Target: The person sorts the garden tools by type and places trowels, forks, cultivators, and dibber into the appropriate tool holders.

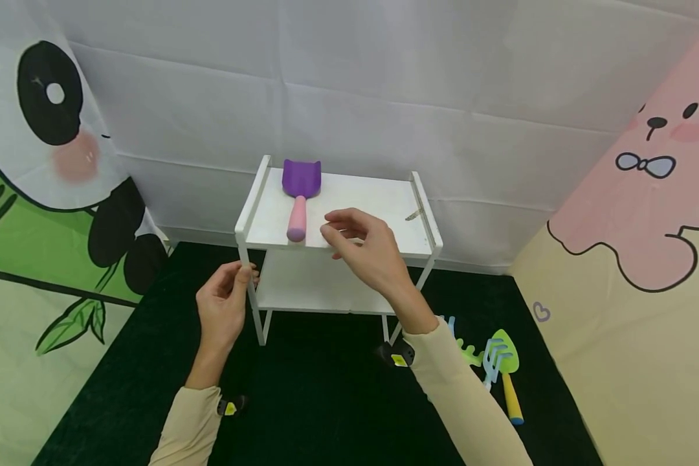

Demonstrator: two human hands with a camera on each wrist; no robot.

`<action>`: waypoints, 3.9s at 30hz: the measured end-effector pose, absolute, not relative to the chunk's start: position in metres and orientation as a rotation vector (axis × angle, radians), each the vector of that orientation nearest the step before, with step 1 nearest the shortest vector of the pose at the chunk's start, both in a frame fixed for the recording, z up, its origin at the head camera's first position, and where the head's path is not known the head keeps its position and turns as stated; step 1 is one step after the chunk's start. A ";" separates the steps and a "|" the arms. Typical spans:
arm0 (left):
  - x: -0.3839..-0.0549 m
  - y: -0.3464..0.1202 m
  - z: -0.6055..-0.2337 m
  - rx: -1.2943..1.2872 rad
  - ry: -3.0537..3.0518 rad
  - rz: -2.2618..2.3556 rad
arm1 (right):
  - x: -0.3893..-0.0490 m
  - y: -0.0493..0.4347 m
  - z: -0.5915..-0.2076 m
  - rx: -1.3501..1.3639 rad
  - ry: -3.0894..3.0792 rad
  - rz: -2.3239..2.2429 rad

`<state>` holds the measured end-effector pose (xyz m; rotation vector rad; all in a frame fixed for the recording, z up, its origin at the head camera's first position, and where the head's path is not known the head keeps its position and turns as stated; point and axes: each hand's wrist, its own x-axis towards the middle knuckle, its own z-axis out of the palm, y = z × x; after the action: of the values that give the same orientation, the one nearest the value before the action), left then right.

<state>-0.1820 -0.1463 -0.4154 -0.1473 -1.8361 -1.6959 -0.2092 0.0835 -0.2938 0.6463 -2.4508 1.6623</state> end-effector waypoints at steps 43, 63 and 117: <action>-0.197 -0.156 -0.443 -0.138 -1.826 -1.693 | -0.183 0.146 -0.368 0.958 -2.107 1.587; -0.198 -0.156 -0.445 -0.150 -1.799 -1.720 | -0.172 0.176 -0.409 0.858 -2.191 1.580; -0.196 -0.152 -0.441 -0.113 -1.822 -1.734 | -0.117 0.278 -0.509 0.084 -2.514 1.672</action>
<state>-0.1955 -0.1521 -0.4407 -0.1131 -1.8219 -1.7342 -0.1167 0.2782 -0.5093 0.0838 -2.5143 1.6724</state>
